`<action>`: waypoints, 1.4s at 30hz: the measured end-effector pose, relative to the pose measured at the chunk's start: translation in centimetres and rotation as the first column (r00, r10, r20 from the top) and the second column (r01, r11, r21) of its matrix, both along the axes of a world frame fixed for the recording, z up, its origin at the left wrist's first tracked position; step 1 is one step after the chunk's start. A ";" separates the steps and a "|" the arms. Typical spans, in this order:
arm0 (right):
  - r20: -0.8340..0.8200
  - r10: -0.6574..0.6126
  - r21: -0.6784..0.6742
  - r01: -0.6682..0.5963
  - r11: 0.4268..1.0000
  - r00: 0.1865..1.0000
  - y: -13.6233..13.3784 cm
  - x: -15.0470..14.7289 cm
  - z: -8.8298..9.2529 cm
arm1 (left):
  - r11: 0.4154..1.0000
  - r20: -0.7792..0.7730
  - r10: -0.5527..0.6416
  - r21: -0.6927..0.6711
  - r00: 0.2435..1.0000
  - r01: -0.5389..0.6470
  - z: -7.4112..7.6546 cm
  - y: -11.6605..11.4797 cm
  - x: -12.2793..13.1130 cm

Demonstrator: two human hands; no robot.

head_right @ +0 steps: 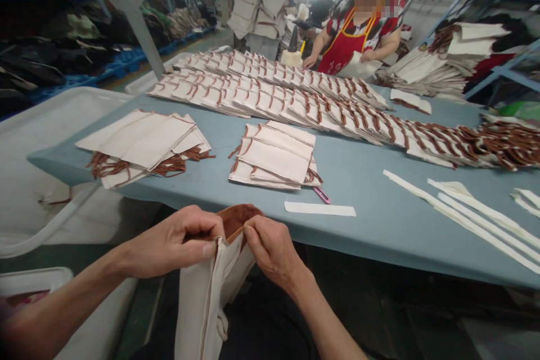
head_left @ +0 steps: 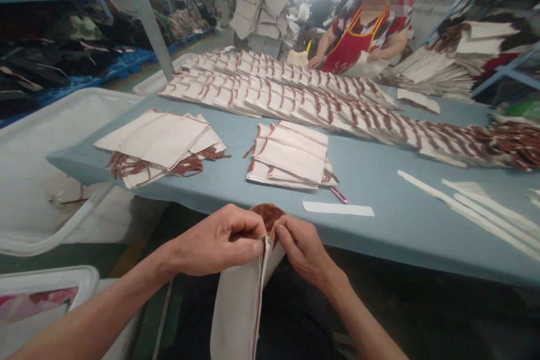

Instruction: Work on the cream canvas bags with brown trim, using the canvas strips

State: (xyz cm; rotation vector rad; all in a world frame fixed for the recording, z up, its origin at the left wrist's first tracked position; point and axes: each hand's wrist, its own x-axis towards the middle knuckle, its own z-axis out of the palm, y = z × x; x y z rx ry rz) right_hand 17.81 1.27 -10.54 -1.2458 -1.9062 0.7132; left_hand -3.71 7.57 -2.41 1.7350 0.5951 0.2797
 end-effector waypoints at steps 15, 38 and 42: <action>-0.051 -0.034 0.093 0.038 0.995 0.998 -0.1 1.4 0.8 | 0.988 0.034 0.153 0.019 0.988 -0.154 0.3 0.4 0.4; 0.039 -0.033 0.123 0.028 0.992 0.999 0.3 3.1 2.9 | 0.904 -0.221 -0.003 0.417 0.975 0.097 1.9 0.0 0.7; -0.059 0.023 0.074 -0.018 0.997 0.998 -0.2 2.0 2.9 | 0.901 -0.178 0.021 0.429 0.984 0.059 1.6 -0.4 1.5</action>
